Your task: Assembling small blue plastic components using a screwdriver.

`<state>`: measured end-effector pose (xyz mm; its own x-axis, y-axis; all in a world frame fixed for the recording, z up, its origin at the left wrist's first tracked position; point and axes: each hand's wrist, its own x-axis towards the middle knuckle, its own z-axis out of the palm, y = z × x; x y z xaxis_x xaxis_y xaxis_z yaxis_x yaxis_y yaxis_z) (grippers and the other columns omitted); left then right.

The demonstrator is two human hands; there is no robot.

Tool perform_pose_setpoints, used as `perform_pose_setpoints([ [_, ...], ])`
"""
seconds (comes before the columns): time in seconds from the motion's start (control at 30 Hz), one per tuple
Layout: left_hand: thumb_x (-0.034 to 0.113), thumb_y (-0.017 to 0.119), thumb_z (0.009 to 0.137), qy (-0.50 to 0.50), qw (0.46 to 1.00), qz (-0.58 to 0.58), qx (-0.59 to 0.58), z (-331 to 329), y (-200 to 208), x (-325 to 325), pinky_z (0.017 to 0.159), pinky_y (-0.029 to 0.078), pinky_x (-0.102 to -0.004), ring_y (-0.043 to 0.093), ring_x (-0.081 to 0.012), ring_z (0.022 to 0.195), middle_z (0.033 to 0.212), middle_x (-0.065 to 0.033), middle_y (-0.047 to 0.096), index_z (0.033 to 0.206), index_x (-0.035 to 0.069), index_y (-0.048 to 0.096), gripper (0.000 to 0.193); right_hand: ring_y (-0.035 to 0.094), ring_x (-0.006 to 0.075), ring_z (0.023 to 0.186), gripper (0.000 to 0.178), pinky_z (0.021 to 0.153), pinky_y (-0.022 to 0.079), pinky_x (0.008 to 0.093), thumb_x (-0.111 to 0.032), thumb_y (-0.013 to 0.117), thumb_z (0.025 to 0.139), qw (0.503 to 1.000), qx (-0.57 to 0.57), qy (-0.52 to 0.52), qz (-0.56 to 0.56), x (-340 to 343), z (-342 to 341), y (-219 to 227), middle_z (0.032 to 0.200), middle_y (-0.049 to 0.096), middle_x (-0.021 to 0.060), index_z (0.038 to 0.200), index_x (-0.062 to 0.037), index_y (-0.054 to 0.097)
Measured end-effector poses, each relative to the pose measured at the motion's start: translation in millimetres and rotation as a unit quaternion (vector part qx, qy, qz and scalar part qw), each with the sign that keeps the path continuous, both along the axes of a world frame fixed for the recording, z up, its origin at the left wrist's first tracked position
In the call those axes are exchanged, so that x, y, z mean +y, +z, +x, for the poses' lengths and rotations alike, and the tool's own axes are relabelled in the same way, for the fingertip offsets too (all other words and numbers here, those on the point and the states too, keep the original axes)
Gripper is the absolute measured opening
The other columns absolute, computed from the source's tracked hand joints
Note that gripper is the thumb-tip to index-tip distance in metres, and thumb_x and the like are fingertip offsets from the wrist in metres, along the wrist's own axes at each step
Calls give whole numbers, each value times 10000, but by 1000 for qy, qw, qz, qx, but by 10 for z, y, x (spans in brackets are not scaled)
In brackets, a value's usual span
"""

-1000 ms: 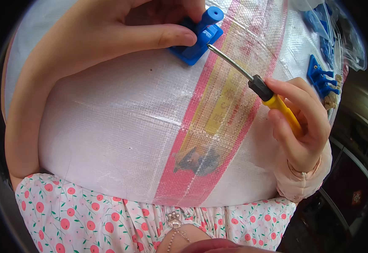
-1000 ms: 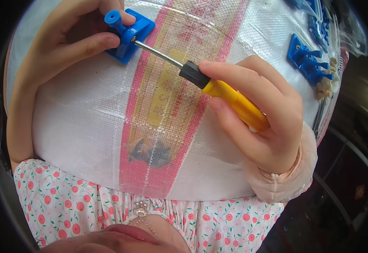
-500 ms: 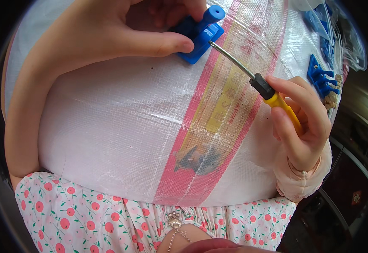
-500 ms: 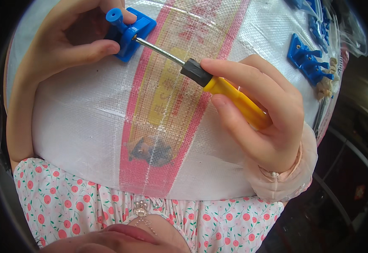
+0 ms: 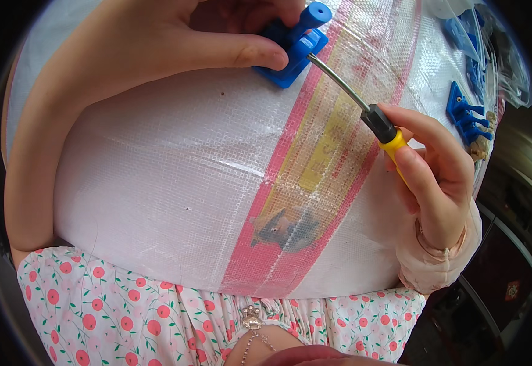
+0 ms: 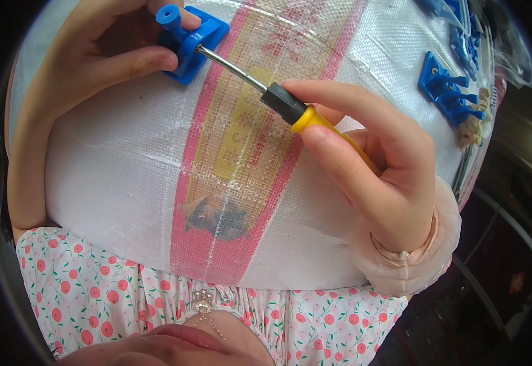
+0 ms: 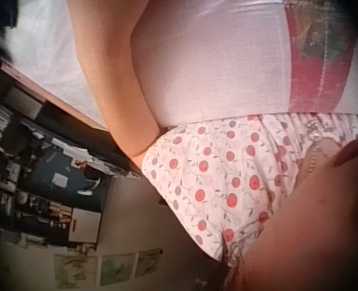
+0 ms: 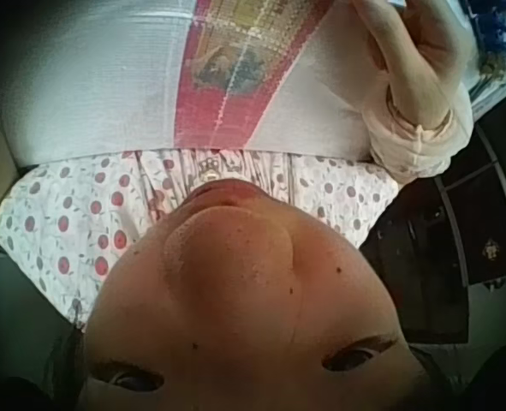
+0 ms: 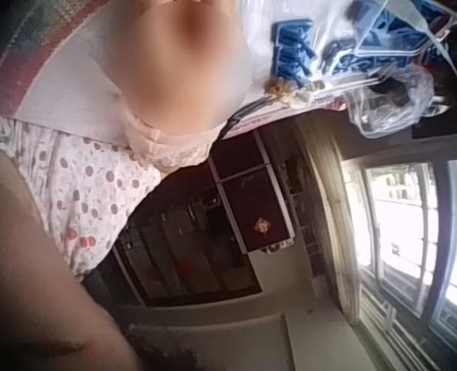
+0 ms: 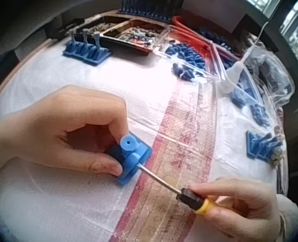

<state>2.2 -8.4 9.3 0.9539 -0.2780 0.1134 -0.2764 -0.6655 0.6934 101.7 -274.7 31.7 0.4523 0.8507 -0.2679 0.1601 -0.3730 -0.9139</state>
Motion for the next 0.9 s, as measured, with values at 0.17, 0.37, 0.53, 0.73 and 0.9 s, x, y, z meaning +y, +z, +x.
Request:
perform_pose_setpoints([
  [0.17, 138, 772, 745, -3, 999, -50, 2, -3, -54, -21, 523, 400, -248, 523, -138, 607, 737, -56, 551, 782, 40, 549, 247, 409, 3, 469, 326, 406, 257, 140, -101, 533, 900, 998, -38, 21, 35, -3, 19, -60, 820, 625, 59, 1192, 44, 559],
  [0.37, 144, 779, 738, -1, 999, -49, -2, -23, -65, -16, 524, 398, -249, 519, -134, 608, 731, -53, 545, 773, 35, 547, 259, 421, 17, 480, 314, 404, 247, 147, -135, 528, 913, 996, 90, -16, -14, 16, 55, -33, 817, 613, 47, 1174, 33, 572],
  [0.53, 145, 785, 731, 8, 999, -54, -1, -15, -78, -12, 526, 398, -250, 509, -134, 605, 722, -54, 534, 768, 30, 541, 272, 422, 16, 493, 326, 385, 225, 140, -159, 515, 924, 986, 159, -50, -23, 41, 34, -50, 773, 577, 44, 1188, 27, 561],
  [0.73, 135, 773, 743, -8, 997, -79, -9, -9, -150, 31, 531, 393, -251, 506, -134, 613, 733, -49, 536, 769, 29, 539, 258, 402, 17, 516, 335, 373, 213, 137, -184, 486, 937, 959, 278, -40, -31, 52, 93, -25, 751, 519, 32, 1202, 16, 532],
  [0.9, 122, 742, 771, -3, 992, -112, 55, -17, -60, 9, 551, 377, -265, 489, -143, 625, 733, -40, 529, 813, 31, 563, 206, 404, 15, 525, 315, 381, 216, 136, -209, 495, 923, 967, 247, -34, -49, 27, 107, -14, 837, 542, 43, 1146, 10, 540],
])
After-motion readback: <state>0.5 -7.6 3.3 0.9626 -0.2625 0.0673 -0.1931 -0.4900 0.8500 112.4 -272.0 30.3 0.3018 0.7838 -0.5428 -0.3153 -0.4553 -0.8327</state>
